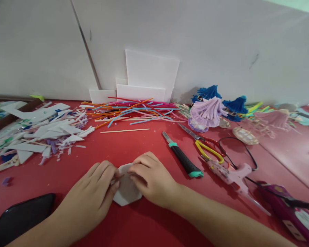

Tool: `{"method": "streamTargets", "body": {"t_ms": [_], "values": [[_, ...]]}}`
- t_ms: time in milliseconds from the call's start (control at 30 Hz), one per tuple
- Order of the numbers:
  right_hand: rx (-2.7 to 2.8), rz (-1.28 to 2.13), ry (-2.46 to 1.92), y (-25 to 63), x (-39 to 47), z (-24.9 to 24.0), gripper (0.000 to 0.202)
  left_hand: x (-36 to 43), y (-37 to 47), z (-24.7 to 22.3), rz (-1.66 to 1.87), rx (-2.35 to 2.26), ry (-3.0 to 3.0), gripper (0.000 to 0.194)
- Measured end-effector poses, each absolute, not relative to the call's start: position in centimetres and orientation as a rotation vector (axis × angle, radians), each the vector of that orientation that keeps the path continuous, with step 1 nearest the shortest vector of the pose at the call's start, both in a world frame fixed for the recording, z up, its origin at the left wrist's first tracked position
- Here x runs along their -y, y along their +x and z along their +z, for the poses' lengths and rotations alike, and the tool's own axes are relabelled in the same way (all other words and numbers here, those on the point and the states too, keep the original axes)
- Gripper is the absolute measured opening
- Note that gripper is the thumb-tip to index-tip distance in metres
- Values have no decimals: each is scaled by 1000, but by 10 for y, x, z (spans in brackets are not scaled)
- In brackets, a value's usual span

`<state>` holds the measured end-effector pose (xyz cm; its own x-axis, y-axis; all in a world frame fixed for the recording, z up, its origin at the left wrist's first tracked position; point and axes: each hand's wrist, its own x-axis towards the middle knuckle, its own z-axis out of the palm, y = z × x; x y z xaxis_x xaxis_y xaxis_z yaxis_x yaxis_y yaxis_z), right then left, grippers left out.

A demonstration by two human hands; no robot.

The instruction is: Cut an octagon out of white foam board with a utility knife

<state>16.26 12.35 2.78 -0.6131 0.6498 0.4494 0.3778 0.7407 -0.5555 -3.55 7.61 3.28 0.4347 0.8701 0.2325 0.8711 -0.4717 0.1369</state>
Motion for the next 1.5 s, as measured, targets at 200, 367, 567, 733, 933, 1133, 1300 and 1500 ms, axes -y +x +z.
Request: {"method": "streamTargets", "body": {"t_ms": [200, 367, 567, 733, 933, 1133, 1300, 1500], "values": [[2288, 511, -728, 161, -125, 23, 14, -84, -39, 31, -422, 1548, -2654, 33], [2243, 524, -733, 161, -124, 23, 14, -84, -40, 32, -567, 1618, -2674, 22], [2251, 623, -572, 161, -120, 24, 10, -81, -34, 40, -845, 1683, -2877, 17], [2220, 467, -602, 176, -121, 24, 17, -78, -34, 39, -1063, 1649, -2815, 21], [2087, 477, -1004, 201, -125, 24, 12, -76, -31, 27, -639, 1450, -2931, 83], [1990, 725, -1044, 194, -126, 23, 21, -79, -35, 34, -597, 1533, -3023, 86], [1739, 967, -1060, 187, -120, 23, 12, -74, -39, 43, -617, 1365, -3083, 76], [1876, 802, -1053, 189, -121, 25, 10, -72, -38, 40, -460, 1352, -2834, 80]]}}
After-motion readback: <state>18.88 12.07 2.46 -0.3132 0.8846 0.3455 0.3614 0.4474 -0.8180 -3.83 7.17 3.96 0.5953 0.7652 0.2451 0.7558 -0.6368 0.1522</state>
